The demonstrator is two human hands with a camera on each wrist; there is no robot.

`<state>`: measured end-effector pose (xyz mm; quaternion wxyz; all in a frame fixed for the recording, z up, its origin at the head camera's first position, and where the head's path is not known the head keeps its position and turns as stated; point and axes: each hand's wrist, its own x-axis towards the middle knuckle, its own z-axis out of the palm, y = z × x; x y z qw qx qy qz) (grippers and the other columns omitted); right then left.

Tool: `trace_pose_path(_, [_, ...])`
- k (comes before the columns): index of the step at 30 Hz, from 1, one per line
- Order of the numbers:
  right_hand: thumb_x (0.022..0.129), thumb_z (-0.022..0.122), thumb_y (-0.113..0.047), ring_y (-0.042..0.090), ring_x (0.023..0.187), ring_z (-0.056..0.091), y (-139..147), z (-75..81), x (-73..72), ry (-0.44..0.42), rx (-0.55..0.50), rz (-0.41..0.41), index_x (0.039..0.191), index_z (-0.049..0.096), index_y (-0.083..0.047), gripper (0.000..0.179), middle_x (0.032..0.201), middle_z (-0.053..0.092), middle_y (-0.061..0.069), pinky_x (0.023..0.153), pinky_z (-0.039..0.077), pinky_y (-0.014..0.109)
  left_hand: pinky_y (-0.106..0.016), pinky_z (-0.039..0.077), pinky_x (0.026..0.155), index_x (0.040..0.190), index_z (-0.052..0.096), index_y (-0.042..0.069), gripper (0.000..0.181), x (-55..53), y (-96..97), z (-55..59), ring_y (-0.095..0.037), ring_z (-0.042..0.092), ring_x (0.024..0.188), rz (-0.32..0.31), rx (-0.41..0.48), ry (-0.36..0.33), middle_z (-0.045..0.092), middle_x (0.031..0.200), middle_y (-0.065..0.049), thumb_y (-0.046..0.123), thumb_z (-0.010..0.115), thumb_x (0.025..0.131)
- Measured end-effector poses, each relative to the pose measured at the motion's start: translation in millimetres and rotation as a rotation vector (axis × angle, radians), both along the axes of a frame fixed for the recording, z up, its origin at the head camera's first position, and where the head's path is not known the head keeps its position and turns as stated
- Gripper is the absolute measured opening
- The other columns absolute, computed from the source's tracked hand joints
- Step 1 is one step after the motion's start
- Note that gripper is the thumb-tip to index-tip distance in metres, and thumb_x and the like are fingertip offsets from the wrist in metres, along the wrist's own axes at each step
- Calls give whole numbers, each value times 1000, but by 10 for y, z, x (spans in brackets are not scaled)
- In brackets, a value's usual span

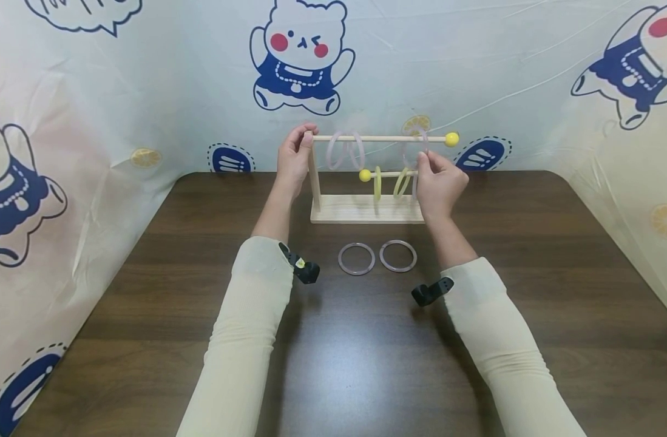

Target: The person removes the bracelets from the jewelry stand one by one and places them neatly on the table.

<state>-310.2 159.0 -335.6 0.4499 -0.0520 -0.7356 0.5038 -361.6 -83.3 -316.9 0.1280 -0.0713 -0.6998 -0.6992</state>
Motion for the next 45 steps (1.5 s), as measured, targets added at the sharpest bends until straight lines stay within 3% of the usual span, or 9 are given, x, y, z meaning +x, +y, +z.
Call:
trace_pose_path(14, [82,70,-12,19,75,67,47,-2,25,-43,-34,9,91,72,1,16,88,69,13,66,50,20,-25,36,96,121,56,9,34,-4,4,-8,-12,48,112,-5,5,-8,57,121,-2,27,48,93])
trace_pose_path(24, [82,69,-12,15,74,67,91,-31,21,-41,-46,-4,90,73,0,15,87,69,11,66,51,20,-21,36,93,118,56,6,30,2,3,-3,-13,48,113,-15,17,32,56,121,-7,23,47,95])
trace_pose_path(37, [83,69,-15,10,71,64,139,-45,30,-65,-46,-39,91,73,-2,16,87,70,9,64,48,17,-22,36,94,120,54,3,30,102,7,89,-15,48,114,-23,-2,-4,55,123,-9,19,45,97])
trace_pose_path(45, [83,69,-15,9,71,64,159,-50,14,-63,-47,-45,90,73,-2,16,86,70,9,63,47,16,-23,35,95,120,56,8,31,12,-9,10,-13,48,113,-18,4,8,56,121,-6,25,48,95])
